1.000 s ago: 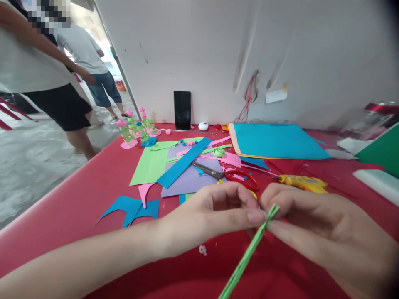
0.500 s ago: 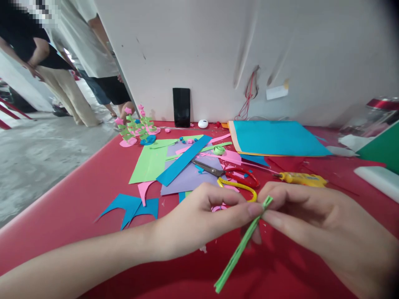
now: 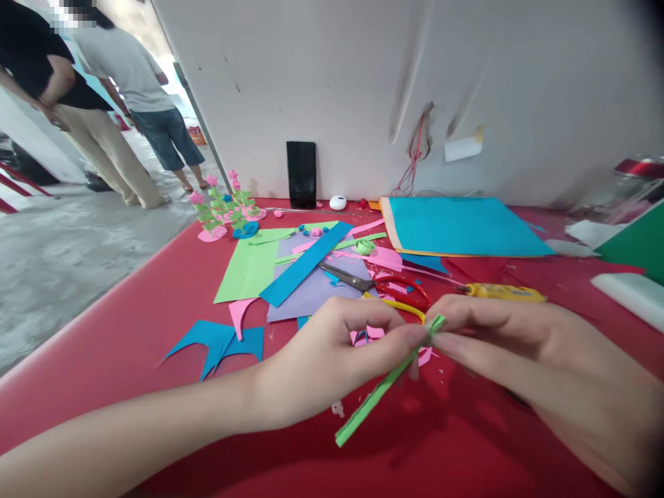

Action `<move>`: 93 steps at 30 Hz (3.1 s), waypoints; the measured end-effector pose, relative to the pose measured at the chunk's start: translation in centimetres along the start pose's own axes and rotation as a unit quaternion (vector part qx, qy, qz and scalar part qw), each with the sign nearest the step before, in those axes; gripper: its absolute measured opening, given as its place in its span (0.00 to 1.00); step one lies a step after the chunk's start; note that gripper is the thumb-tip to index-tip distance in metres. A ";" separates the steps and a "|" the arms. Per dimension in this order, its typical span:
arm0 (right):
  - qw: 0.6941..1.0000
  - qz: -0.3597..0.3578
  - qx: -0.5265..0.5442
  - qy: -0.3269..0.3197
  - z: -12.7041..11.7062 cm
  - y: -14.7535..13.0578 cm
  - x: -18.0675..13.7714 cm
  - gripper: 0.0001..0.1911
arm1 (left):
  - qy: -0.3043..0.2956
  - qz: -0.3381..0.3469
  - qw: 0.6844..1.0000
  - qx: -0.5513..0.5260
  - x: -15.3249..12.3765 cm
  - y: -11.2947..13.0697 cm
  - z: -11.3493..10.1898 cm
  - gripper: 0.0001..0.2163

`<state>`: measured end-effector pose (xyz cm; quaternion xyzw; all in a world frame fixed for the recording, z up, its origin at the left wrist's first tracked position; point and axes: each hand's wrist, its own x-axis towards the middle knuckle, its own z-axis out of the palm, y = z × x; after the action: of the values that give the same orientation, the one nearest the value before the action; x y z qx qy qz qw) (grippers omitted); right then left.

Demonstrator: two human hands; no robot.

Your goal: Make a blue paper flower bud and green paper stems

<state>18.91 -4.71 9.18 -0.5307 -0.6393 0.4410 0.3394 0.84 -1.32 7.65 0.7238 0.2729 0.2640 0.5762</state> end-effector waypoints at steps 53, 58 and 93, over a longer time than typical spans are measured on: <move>0.953 0.207 0.219 -0.022 0.8 1.3 -0.8 0.08 | 0.097 0.425 0.811 0.391 0.3 -0.6 -1.9 0.11; 0.936 0.189 0.293 -0.049 0.8 1.0 -0.7 0.05 | 0.112 0.422 0.793 0.424 0.2 -0.9 -2.0 0.09; 0.933 0.197 0.299 -0.034 1.1 1.4 0.0 0.05 | 0.142 0.422 0.776 0.447 0.5 -0.2 -1.9 0.07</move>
<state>18.45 -4.92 7.50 -0.5048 -0.3715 0.6877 0.3664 -0.18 0.41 7.84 0.8970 0.1058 0.4284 -0.0268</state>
